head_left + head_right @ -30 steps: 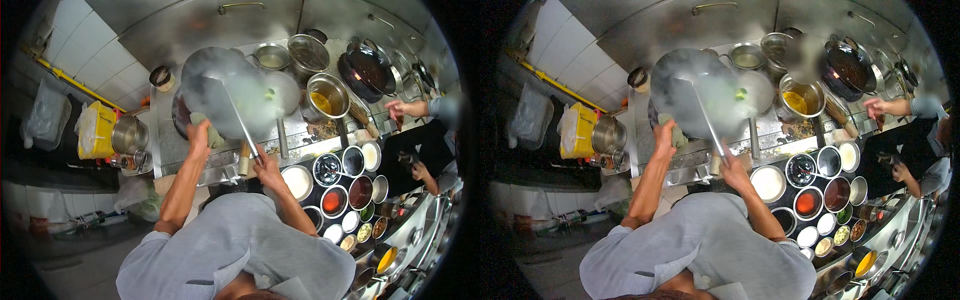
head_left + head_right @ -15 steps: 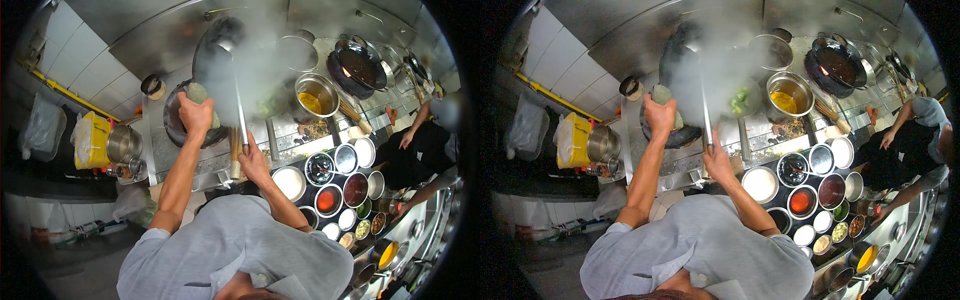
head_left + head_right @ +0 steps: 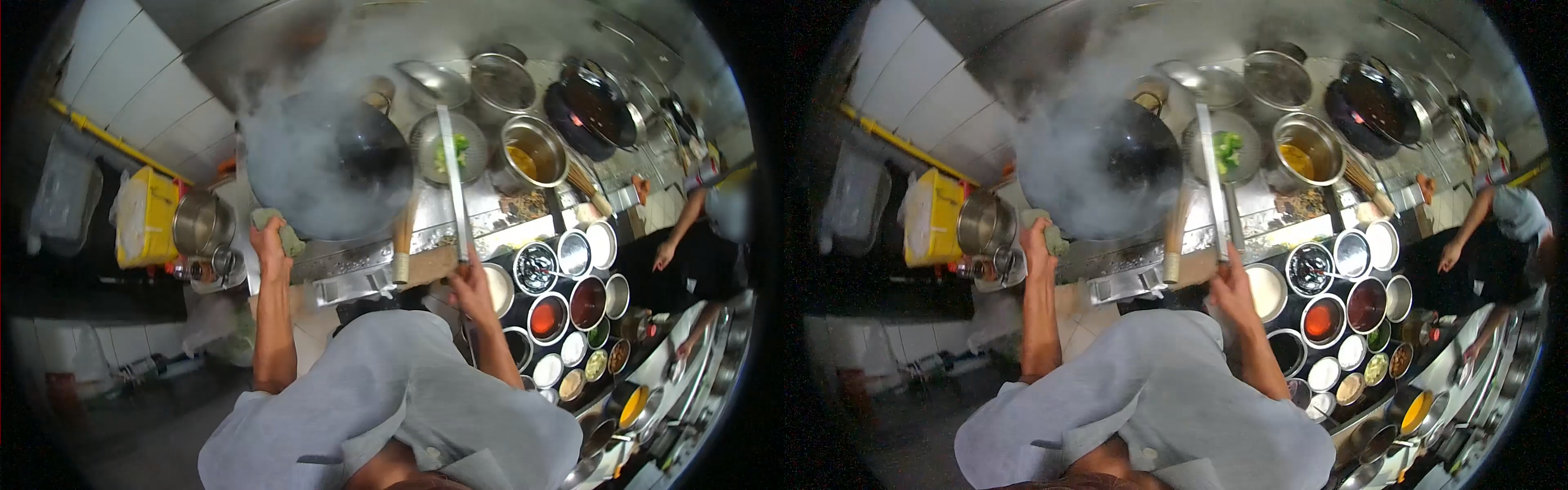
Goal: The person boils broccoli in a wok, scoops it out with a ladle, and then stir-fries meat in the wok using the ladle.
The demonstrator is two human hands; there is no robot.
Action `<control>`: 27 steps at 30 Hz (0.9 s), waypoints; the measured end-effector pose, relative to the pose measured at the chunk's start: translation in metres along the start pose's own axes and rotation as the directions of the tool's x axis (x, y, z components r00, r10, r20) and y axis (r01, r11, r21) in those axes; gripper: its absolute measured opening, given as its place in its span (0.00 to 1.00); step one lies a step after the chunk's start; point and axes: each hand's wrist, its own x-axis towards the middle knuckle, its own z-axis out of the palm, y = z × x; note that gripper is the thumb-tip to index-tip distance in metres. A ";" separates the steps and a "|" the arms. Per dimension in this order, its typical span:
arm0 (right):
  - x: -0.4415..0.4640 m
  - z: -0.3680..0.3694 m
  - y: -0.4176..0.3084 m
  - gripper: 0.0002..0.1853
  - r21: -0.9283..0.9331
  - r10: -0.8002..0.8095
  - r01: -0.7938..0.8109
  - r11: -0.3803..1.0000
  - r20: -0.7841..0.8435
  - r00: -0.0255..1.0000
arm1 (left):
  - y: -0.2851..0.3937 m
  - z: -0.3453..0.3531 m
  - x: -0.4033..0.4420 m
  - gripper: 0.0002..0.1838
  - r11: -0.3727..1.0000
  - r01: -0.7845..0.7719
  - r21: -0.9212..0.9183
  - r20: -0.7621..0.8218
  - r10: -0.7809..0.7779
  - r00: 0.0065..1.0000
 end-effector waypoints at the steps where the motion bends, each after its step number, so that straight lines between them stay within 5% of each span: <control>1: -0.006 -0.014 0.010 0.39 0.002 0.047 -0.047 0.999 -0.029 0.998 | -0.007 -0.015 -0.002 0.09 1.000 0.002 -0.002 -0.033 -0.002 0.999; 7: -0.043 -0.020 -0.038 0.40 0.068 0.059 -0.041 0.997 -0.281 0.958 | -0.018 -0.028 -0.044 0.04 0.853 0.374 -0.364 -0.087 -0.430 0.898; 10: -0.050 -0.029 -0.050 0.38 0.130 0.070 -0.023 0.991 -0.368 0.927 | -0.031 -0.033 -0.038 0.06 0.760 0.519 -0.390 0.047 -0.547 0.836; 14: -0.046 -0.043 -0.056 0.36 0.133 0.061 -0.004 0.991 -0.428 0.902 | -0.050 -0.009 -0.034 0.13 0.751 0.541 -0.379 0.088 -0.553 0.829; 16: -0.044 -0.039 -0.074 0.33 0.145 0.089 -0.023 0.989 -0.468 0.879 | -0.066 0.001 -0.031 0.16 0.806 0.448 -0.387 0.218 -0.392 0.894; 20: -0.028 -0.066 -0.064 0.29 0.164 0.064 0.007 0.986 -0.423 0.904 | -0.092 0.019 -0.009 0.16 0.725 0.516 -0.457 0.365 -0.376 0.852; 23: -0.021 -0.076 -0.076 0.15 0.132 0.130 -0.081 0.988 -0.421 0.897 | -0.125 0.028 0.015 0.13 0.734 0.509 -0.450 0.256 -0.440 0.861; 27: 0.003 -0.110 -0.090 0.06 0.188 0.191 -0.133 0.973 -0.337 0.922 | -0.146 0.021 0.025 0.11 0.716 0.588 -0.377 0.327 -0.491 0.808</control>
